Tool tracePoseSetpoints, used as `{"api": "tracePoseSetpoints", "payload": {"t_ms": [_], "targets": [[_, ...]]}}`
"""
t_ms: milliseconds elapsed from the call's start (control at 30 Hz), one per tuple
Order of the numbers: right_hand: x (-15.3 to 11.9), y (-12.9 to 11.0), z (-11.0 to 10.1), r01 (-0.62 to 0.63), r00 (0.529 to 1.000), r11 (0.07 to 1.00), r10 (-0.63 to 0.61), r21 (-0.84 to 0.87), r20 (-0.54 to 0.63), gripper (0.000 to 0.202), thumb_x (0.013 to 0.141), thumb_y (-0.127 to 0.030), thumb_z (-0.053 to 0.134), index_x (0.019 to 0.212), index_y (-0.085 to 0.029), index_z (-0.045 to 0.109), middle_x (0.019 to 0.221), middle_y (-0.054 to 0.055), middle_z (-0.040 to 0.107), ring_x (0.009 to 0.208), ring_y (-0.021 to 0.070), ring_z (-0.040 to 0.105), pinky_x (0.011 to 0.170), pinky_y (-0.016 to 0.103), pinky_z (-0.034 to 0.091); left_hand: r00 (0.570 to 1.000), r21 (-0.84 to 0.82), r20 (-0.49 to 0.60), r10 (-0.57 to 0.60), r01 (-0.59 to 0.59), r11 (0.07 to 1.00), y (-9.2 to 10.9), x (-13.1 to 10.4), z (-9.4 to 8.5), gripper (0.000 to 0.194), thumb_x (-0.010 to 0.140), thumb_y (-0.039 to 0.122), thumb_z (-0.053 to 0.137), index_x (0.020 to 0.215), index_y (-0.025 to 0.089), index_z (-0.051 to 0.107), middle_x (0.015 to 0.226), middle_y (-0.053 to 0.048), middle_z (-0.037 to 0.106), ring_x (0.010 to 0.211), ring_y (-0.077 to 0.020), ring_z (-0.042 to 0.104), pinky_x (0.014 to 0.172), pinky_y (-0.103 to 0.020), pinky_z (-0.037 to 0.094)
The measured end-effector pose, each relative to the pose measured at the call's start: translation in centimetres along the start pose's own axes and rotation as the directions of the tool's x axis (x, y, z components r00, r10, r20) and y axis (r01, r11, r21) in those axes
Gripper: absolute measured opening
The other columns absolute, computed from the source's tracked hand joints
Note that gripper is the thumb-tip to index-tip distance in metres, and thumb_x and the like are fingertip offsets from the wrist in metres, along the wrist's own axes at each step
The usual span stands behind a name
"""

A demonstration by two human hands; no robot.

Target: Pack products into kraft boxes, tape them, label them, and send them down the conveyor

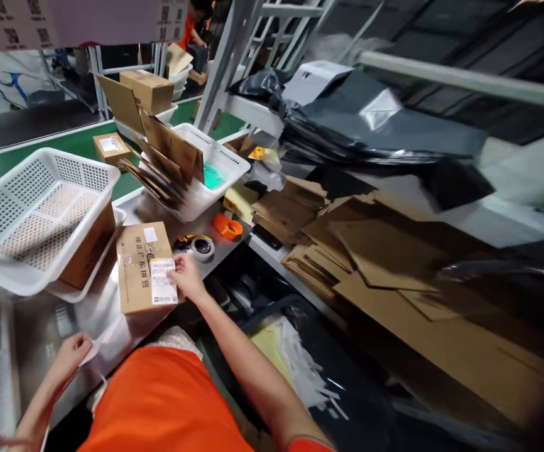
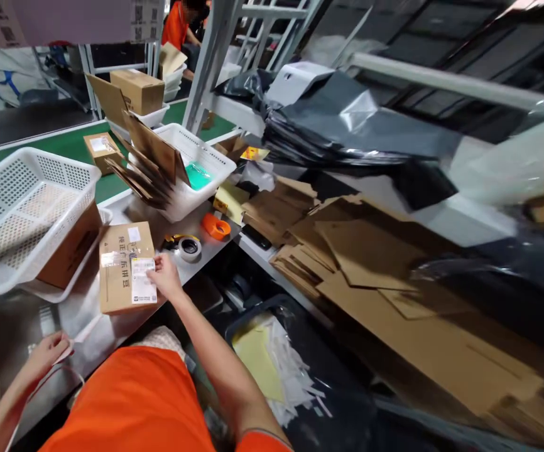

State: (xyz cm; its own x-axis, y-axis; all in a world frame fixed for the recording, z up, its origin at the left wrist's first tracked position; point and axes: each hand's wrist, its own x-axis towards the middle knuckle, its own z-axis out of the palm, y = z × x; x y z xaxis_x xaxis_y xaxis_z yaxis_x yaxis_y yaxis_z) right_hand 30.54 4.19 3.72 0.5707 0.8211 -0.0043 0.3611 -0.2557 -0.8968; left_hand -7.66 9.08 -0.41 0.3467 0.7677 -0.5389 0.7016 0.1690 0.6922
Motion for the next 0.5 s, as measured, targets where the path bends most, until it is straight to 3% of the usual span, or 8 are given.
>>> {"api": "tracePoseSetpoints", "payload": {"t_ms": [67, 133, 200, 267, 333, 400, 433, 500], "targets": [[0.4, 0.4, 1.2, 0.021, 0.999, 0.996, -0.018, -0.089, 0.032, 0.028, 0.079, -0.012, 0.059, 0.106, -0.014, 0.065, 0.095, 0.007, 0.077, 0.089, 0.0217, 0.075, 0.085, 0.035, 0.060, 1.000, -0.007, 0.024, 0.019, -0.019, 1.000, 0.0, -0.2, 0.5, 0.038, 0.065, 0.063, 0.055, 0.061, 0.025, 0.052, 0.060, 0.000, 0.052, 0.067, -0.0211, 0.050, 0.067, -0.033, 0.039], [-0.6, 0.3, 2.0, 0.034, 0.999, 0.984, -0.029, -0.174, 0.034, 0.043, 0.075, -0.006, 0.063, 0.117, -0.011, 0.068, 0.121, 0.018, 0.077, 0.114, 0.0316, 0.072, 0.106, 0.050, 0.056, 0.999, -0.021, 0.034, 0.031, -0.031, 0.999, 0.5, 0.0, 1.1, 0.037, 0.064, 0.063, 0.055, 0.061, 0.026, 0.050, 0.060, 0.001, 0.051, 0.066, -0.0214, 0.049, 0.067, -0.034, 0.039], [-2.2, 0.2, 2.7, 0.088, 0.996, 0.943, -0.088, -0.319, 0.016, 0.062, 0.077, -0.002, 0.062, 0.139, -0.008, 0.064, 0.154, 0.028, 0.060, 0.143, 0.0415, 0.056, 0.123, 0.065, 0.040, 0.997, -0.052, 0.053, 0.054, -0.051, 0.997, 1.1, 0.4, 1.8, 0.038, 0.064, 0.064, 0.055, 0.061, 0.027, 0.048, 0.059, 0.001, 0.050, 0.066, -0.0212, 0.049, 0.068, -0.034, 0.040], [-3.5, 0.4, 3.1, 0.235, 0.972, 0.844, -0.216, -0.482, 0.096, 0.069, 0.088, -0.003, 0.056, 0.156, -0.006, 0.054, 0.170, 0.029, 0.043, 0.159, 0.0422, 0.039, 0.131, 0.067, 0.027, 0.995, -0.068, 0.066, 0.075, -0.071, 0.995, 1.7, 1.2, 2.2, 0.039, 0.065, 0.064, 0.055, 0.061, 0.026, 0.048, 0.060, 0.001, 0.051, 0.066, -0.0212, 0.050, 0.069, -0.035, 0.042], [-4.0, 0.8, 3.2, 0.448, 0.892, 0.715, -0.318, -0.538, 0.321, 0.060, 0.101, -0.011, 0.051, 0.161, -0.011, 0.052, 0.170, 0.023, 0.045, 0.162, 0.0365, 0.037, 0.134, 0.062, 0.026, 0.991, -0.069, 0.089, 0.095, -0.089, 0.994, 2.3, 2.0, 2.3, 0.041, 0.067, 0.067, 0.056, 0.061, 0.026, 0.049, 0.061, 0.000, 0.053, 0.067, -0.0217, 0.052, 0.070, -0.035, 0.043], [-3.8, 1.1, 3.1, 0.563, 0.808, 0.662, -0.316, -0.495, 0.497, 0.053, 0.107, -0.026, 0.057, 0.159, -0.015, 0.056, 0.167, 0.019, 0.051, 0.161, 0.0347, 0.040, 0.134, 0.059, 0.029, 0.988, -0.067, 0.114, 0.107, -0.100, 0.993, 3.0, 2.5, 2.0, 0.048, 0.066, 0.074, 0.058, 0.062, 0.026, 0.052, 0.061, -0.001, 0.058, 0.068, -0.0233, 0.056, 0.071, -0.036, 0.046], [-3.5, 1.1, 3.0, 0.563, 0.800, 0.664, -0.288, -0.493, 0.526, 0.055, 0.106, -0.034, 0.063, 0.158, -0.015, 0.057, 0.167, 0.020, 0.052, 0.161, 0.0367, 0.039, 0.133, 0.061, 0.029, 0.987, -0.064, 0.119, 0.112, -0.105, 0.992, 3.5, 2.6, 1.7, 0.054, 0.064, 0.079, 0.059, 0.063, 0.025, 0.055, 0.063, -0.002, 0.061, 0.070, -0.0249, 0.060, 0.072, -0.037, 0.049], [-2.7, 0.5, 2.7, 0.490, 0.845, 0.690, -0.226, -0.533, 0.484, 0.066, 0.103, -0.045, 0.070, 0.158, -0.012, 0.055, 0.167, 0.022, 0.049, 0.161, 0.0409, 0.037, 0.132, 0.064, 0.029, 0.987, 0.002, 0.092, 0.130, -0.131, 0.991, 4.8, 2.5, 1.1, 0.066, 0.060, 0.089, 0.061, 0.067, 0.024, 0.064, 0.070, -0.005, 0.070, 0.079, -0.0294, 0.069, 0.074, -0.037, 0.054]]}}
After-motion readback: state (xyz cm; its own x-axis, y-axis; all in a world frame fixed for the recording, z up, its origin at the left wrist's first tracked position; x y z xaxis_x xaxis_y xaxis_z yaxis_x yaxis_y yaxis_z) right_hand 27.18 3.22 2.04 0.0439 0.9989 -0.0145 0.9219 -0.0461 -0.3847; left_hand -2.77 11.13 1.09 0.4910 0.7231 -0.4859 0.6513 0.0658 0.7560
